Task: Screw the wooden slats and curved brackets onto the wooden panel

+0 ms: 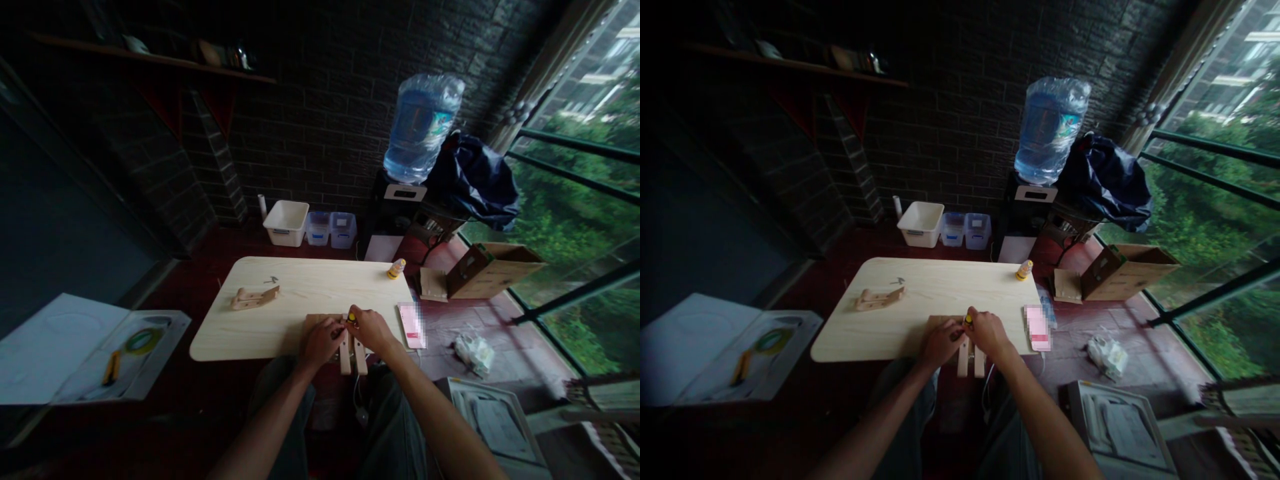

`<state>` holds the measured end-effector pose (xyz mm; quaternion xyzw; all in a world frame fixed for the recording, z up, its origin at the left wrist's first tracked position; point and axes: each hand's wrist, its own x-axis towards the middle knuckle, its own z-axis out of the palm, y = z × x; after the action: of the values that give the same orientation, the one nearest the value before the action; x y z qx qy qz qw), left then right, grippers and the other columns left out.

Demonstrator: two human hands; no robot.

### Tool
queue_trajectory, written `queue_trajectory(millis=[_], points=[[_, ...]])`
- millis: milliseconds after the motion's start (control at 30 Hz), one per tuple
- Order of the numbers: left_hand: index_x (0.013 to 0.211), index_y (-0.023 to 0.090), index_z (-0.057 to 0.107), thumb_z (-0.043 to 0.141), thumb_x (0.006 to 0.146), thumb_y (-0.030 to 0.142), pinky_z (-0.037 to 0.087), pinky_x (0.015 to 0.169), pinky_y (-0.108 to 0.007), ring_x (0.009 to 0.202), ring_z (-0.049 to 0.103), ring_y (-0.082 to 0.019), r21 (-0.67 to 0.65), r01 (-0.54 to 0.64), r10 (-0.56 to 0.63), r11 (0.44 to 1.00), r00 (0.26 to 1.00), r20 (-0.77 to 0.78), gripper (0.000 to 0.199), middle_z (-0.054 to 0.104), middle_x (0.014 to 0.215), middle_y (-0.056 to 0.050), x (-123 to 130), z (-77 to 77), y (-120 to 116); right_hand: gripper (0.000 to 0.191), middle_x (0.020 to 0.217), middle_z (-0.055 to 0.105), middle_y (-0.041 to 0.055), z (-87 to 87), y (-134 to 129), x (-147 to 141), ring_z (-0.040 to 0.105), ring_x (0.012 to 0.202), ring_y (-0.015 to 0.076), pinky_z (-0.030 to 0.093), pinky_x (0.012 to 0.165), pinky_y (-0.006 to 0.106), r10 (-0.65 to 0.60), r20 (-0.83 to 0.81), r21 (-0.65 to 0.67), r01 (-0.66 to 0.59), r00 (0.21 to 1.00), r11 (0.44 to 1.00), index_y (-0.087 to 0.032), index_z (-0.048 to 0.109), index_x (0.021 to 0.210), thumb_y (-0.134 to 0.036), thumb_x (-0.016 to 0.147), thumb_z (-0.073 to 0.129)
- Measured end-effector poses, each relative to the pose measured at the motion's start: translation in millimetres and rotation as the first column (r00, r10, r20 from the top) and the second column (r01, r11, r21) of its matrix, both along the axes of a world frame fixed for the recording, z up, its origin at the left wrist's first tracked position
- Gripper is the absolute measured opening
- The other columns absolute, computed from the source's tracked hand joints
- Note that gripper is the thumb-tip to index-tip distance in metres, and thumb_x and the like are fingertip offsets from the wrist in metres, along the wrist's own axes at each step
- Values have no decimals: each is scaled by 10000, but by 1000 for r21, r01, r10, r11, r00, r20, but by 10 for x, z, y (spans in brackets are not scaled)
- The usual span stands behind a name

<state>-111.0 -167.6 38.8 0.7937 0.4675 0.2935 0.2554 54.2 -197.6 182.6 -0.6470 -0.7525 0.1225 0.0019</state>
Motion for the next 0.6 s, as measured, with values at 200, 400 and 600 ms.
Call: queue_trajectory(millis=[200, 400, 600], points=[[947, 236, 748, 655, 903, 283, 524, 816, -291, 900, 661, -175, 14, 4, -4, 1000, 1000, -12, 113, 695, 954, -40, 14, -48, 4, 283, 1047, 765, 144, 170, 59, -28, 730, 978, 280, 481, 783, 325, 118, 119, -29, -115, 986, 993, -217, 585, 1227, -380, 1011, 503], [971, 218, 747, 659, 903, 267, 526, 829, -281, 897, 662, -160, 22, 23, -22, 999, 1000, -13, 121, 694, 987, -39, 45, -100, 21, 259, 1073, 750, 162, 216, 83, -75, 733, 993, 273, 516, 808, 333, 154, 144, -53, -147, 978, 988, -208, 569, 1244, -290, 1005, 514], [977, 231, 755, 672, 887, 226, 530, 837, -285, 928, 664, -163, -2, 9, -9, 1000, 1000, -6, 122, 702, 1058, -42, 63, -79, 5, 290, 1104, 737, 174, 166, 86, -140, 732, 1010, 281, 540, 803, 337, 189, 147, -77, -179, 971, 981, -182, 554, 1251, -214, 962, 550]])
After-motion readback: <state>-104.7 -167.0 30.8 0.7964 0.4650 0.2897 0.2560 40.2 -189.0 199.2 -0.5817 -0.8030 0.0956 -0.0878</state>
